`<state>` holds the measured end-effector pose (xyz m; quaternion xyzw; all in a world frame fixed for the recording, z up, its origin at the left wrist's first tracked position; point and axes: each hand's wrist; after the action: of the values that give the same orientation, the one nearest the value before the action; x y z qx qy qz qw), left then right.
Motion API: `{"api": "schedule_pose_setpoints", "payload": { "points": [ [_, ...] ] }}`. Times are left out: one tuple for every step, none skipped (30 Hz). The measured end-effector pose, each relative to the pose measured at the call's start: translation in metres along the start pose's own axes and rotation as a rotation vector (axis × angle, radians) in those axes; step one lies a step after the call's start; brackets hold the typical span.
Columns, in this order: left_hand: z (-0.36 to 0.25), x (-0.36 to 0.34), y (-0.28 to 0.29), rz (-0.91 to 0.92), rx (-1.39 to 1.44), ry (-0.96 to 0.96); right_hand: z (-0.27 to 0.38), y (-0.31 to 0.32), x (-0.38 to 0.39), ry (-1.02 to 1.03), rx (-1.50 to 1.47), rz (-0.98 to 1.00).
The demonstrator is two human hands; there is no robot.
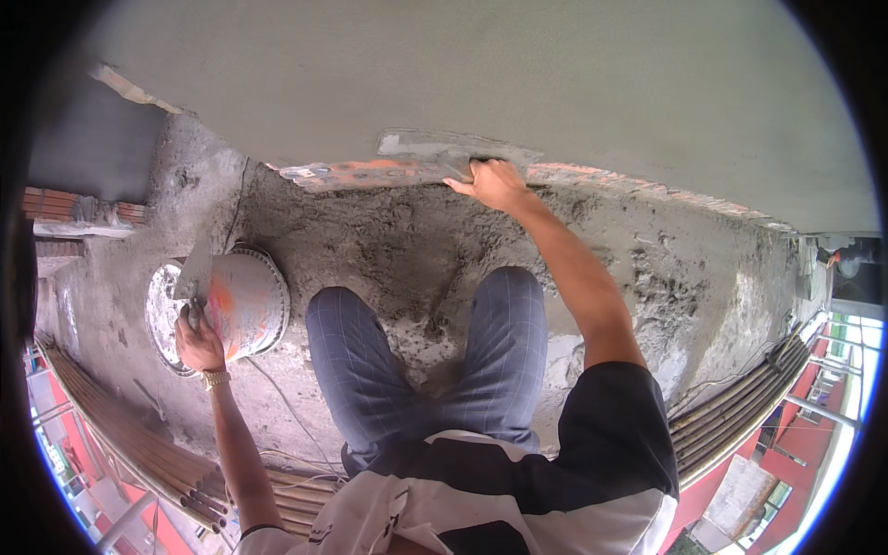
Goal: The person applies plaster to a brick wall using a trowel and a float, smoothing the surface and filling in gaps while working on a construction site.
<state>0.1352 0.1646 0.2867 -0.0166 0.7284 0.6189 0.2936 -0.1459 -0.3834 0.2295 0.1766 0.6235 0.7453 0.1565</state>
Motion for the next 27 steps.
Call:
{"api": "schedule_pose_setpoints", "payload": {
  "points": [
    [0.003,0.0,0.001,0.0,0.008,0.006,-0.011,-0.015,0.002,-0.003,0.053,0.116],
    [0.005,0.001,0.002,0.002,0.025,0.016,-0.02,-0.017,0.005,-0.007,0.118,0.232],
    [0.008,-0.003,0.004,0.002,0.007,0.013,-0.028,-0.019,0.005,-0.002,0.178,0.24],
    [0.006,-0.005,0.003,0.011,0.001,0.014,-0.04,-0.015,0.01,-0.002,0.249,0.256],
    [0.004,-0.002,0.004,0.028,-0.001,0.018,-0.053,-0.008,0.021,-0.004,0.326,0.279],
    [0.004,0.002,0.004,0.045,-0.016,0.015,-0.067,0.0,0.037,0.02,0.396,0.271],
    [0.004,0.001,0.005,0.044,-0.02,0.018,-0.083,0.023,0.046,0.043,0.479,0.245],
    [0.001,-0.001,0.003,0.038,-0.016,0.02,-0.102,0.052,0.056,0.059,0.568,0.216],
    [0.004,0.0,0.0,0.037,0.004,0.007,-0.127,0.086,0.069,0.062,0.616,0.143],
    [0.001,-0.001,-0.002,0.035,0.01,0.012,-0.146,0.124,0.084,0.059,0.668,0.08],
    [0.0,0.0,-0.001,0.038,-0.004,0.019,-0.144,0.172,0.09,0.043,0.707,0.032],
    [0.002,0.002,0.0,0.048,-0.025,0.019,-0.134,0.227,0.097,0.027,0.738,-0.007],
    [0.002,0.002,0.002,0.053,-0.025,0.023,-0.132,0.273,0.103,0.111,0.787,-0.176],
    [0.001,0.002,0.001,0.055,-0.022,0.029,-0.122,0.32,0.106,0.218,0.847,-0.341],
    [0.0,0.003,0.001,0.056,-0.03,0.035,-0.109,0.357,0.103,0.214,0.831,-0.43],
    [0.0,0.004,0.003,0.051,-0.019,0.025,-0.096,0.394,0.101,0.207,0.81,-0.52],
    [0.001,0.004,0.007,0.035,-0.013,0.023,-0.08,0.424,0.095,0.185,0.764,-0.613],
    [0.001,0.003,0.008,0.023,-0.004,0.019,-0.062,0.436,0.094,0.145,0.659,-0.664],
    [0.001,0.003,0.006,-0.014,0.006,-0.006,-0.044,0.443,0.092,0.087,0.47,-0.703],
    [-0.004,0.002,-0.002,-0.01,0.027,-0.013,-0.026,0.442,0.095,0.013,0.212,-0.713],
    [-0.008,0.002,-0.009,-0.007,0.045,-0.017,-0.015,0.434,0.096,-0.041,-0.002,-0.695],
    [0.001,0.003,0.0,-0.02,0.001,0.0,-0.015,0.403,0.078,-0.061,-0.22,-0.656],
    [0.002,0.005,0.006,-0.021,-0.027,0.016,-0.015,0.373,0.067,-0.085,-0.321,-0.575],
    [0.009,0.007,0.006,-0.019,-0.044,0.024,-0.016,0.346,0.063,-0.132,-0.287,-0.45],
    [0.014,0.006,-0.002,-0.014,-0.044,0.021,-0.03,0.314,0.067,-0.156,-0.179,-0.314],
    [0.02,0.006,-0.008,-0.017,-0.054,0.027,-0.043,0.281,0.067,-0.158,-0.076,-0.18],
    [0.021,0.005,-0.012,-0.045,-0.049,-0.016,-0.074,0.228,0.07,-0.131,0.083,-0.03]
  ]
}}
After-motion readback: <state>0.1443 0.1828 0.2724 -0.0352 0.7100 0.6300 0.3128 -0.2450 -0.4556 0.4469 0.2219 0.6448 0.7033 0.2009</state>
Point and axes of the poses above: each hand's wrist, its own x-axis away from the middle knuckle, its own y-axis out of the back of the hand, z = x × y, and after that the axes turned 1 degree about y, right-handed
